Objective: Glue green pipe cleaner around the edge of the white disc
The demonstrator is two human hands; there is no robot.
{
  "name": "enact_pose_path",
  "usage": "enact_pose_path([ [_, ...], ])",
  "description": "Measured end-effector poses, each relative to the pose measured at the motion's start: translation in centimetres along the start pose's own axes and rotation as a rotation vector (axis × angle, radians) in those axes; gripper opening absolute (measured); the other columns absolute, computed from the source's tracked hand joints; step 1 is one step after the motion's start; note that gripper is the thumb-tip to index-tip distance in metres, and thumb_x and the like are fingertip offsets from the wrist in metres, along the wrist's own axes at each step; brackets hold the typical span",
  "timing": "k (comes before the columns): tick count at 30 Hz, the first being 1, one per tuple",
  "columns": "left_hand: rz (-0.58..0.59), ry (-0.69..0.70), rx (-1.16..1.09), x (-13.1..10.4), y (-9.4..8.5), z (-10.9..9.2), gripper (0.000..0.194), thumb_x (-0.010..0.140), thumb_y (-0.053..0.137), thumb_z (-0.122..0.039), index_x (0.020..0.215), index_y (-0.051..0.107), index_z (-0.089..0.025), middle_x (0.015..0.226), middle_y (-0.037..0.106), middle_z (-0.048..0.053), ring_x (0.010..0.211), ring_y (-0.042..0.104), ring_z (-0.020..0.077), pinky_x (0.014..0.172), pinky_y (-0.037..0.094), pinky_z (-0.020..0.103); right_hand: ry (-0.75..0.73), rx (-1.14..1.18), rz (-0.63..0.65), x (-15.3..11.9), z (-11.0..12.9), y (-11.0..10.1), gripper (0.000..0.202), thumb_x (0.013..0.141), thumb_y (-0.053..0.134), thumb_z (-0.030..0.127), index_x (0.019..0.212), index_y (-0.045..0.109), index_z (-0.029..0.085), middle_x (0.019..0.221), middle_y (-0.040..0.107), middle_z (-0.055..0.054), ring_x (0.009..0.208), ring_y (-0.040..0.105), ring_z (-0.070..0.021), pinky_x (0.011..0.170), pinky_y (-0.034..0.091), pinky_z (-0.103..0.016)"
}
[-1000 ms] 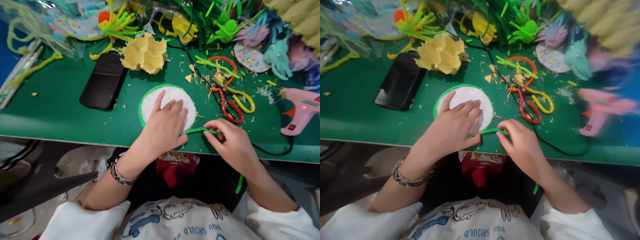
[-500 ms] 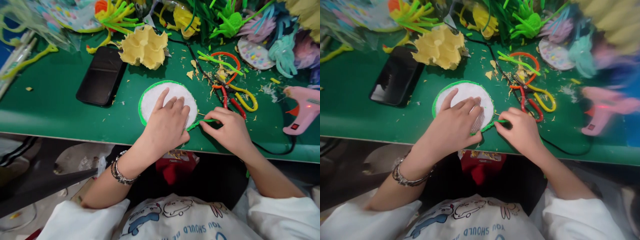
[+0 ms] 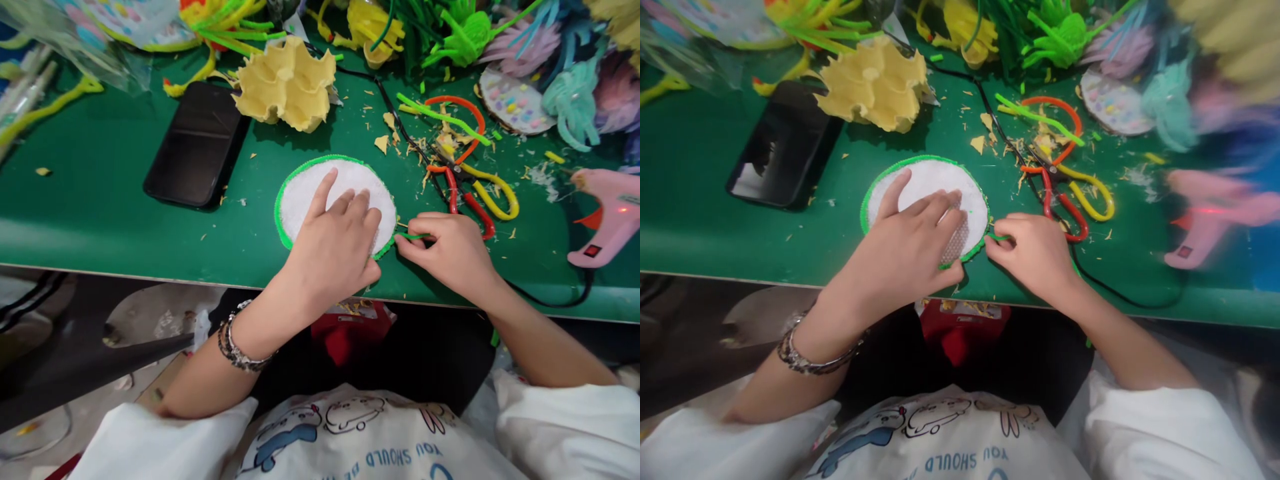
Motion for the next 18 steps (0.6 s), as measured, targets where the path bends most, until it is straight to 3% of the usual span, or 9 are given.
enact_pose_path([
  [3, 0.021, 0.009, 0.001, 0.0, 0.2, 0.0, 0.039, 0.083, 0.050, -0.030, 0.116, 0.059, -0.011, 0.139, 0.053, 0.019, 0.128, 0.052, 0.0334, 0.120, 0.019, 0.057, 0.009, 0.018, -0.013, 0.1, 0.0, -0.1, 0.037, 0.078, 0.059, 0.028, 0.050, 0.036, 0.019, 0.053, 0.041, 0.004, 0.050, 0.037, -0.0085, 0.053, 0.024, -0.026],
  [8, 0.008, 0.011, -0.017, 0.0, 0.1, -0.1, 0.039, 0.082, 0.053, -0.031, 0.116, 0.060, -0.014, 0.140, 0.053, 0.017, 0.129, 0.051, 0.0349, 0.118, 0.020, 0.059, 0.021, 0.017, -0.034, 0.2, -0.1, -0.2, 0.032, 0.078, 0.059, 0.029, 0.053, 0.042, 0.020, 0.056, 0.045, 0.003, 0.053, 0.041, -0.0098, 0.055, 0.027, -0.027],
  [12, 0.036, 0.004, -0.027, 0.0, 0.4, -0.1, 0.043, 0.082, 0.053, -0.029, 0.119, 0.059, -0.008, 0.142, 0.050, 0.022, 0.130, 0.049, 0.0363, 0.120, 0.017, 0.058, 0.023, 0.023, -0.045, 0.4, -0.5, -0.5, 0.019, 0.076, 0.061, 0.027, 0.061, 0.052, 0.020, 0.062, 0.050, 0.002, 0.057, 0.045, -0.0104, 0.055, 0.029, -0.026],
  [18, 0.047, -0.002, -0.026, 0.0, 0.5, -0.1, 0.044, 0.082, 0.051, -0.028, 0.118, 0.059, -0.007, 0.143, 0.049, 0.022, 0.131, 0.049, 0.0342, 0.121, 0.017, 0.054, -0.047, 0.171, 0.049, 1.2, -0.9, -0.9, 0.006, 0.077, 0.060, 0.023, 0.072, 0.063, 0.020, 0.072, 0.061, 0.000, 0.059, 0.051, -0.0103, 0.055, 0.037, -0.024],
])
Point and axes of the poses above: each hand's wrist, its own x-axis towards the middle knuckle, its own y-axis out of the palm, z = x × y, the point moved 10 cm from there along x, towards the middle knuckle
